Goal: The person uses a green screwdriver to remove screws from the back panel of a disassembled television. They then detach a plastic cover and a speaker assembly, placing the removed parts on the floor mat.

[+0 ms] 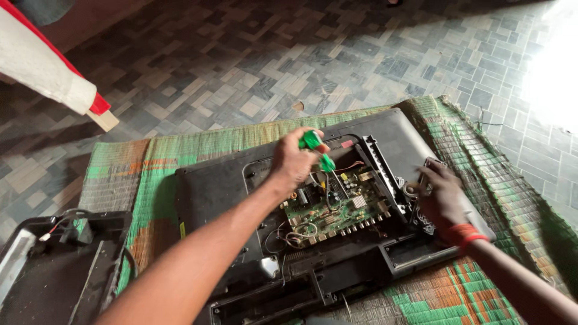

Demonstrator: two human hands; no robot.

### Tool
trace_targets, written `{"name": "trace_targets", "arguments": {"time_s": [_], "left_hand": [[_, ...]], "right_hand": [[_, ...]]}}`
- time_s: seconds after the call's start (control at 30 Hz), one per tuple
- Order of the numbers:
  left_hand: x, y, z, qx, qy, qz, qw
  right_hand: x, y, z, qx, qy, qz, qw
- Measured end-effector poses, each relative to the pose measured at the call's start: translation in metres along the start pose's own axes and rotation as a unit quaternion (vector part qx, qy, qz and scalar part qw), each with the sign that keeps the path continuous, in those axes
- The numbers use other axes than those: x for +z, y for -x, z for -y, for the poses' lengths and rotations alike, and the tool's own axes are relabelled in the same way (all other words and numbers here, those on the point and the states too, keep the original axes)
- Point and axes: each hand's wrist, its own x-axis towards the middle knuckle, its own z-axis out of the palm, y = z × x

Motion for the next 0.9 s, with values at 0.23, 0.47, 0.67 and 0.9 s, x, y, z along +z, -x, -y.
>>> {"name": "trace_targets", "arguments": {"time_s": [0.23,0.47,0.67,0.9], "left_hand": [[0.067,-0.009,0.006,-0.036,0.002,0.105,0.994],[0.115,-0.022,0.029,-0.043,0.028,0.112,0.992],[0.133,-0.032,0.048,-0.062,0.031,0.139,0.988],[0.134,-0.027,0.042,-0.07,0.087,0.168,0.979]], "right_hand": [[-0.006,0.007,0.109,-0.25,0.106,0.098,0.957],[-0.004,0.015,0.106,-0.23,0.086,0.091,0.965],[0.0,0.019,0.088,-0.199,0.106,0.104,0.969],[-0.009,0.014,0.066,-0.105,0.065,0.088,0.988]]}}
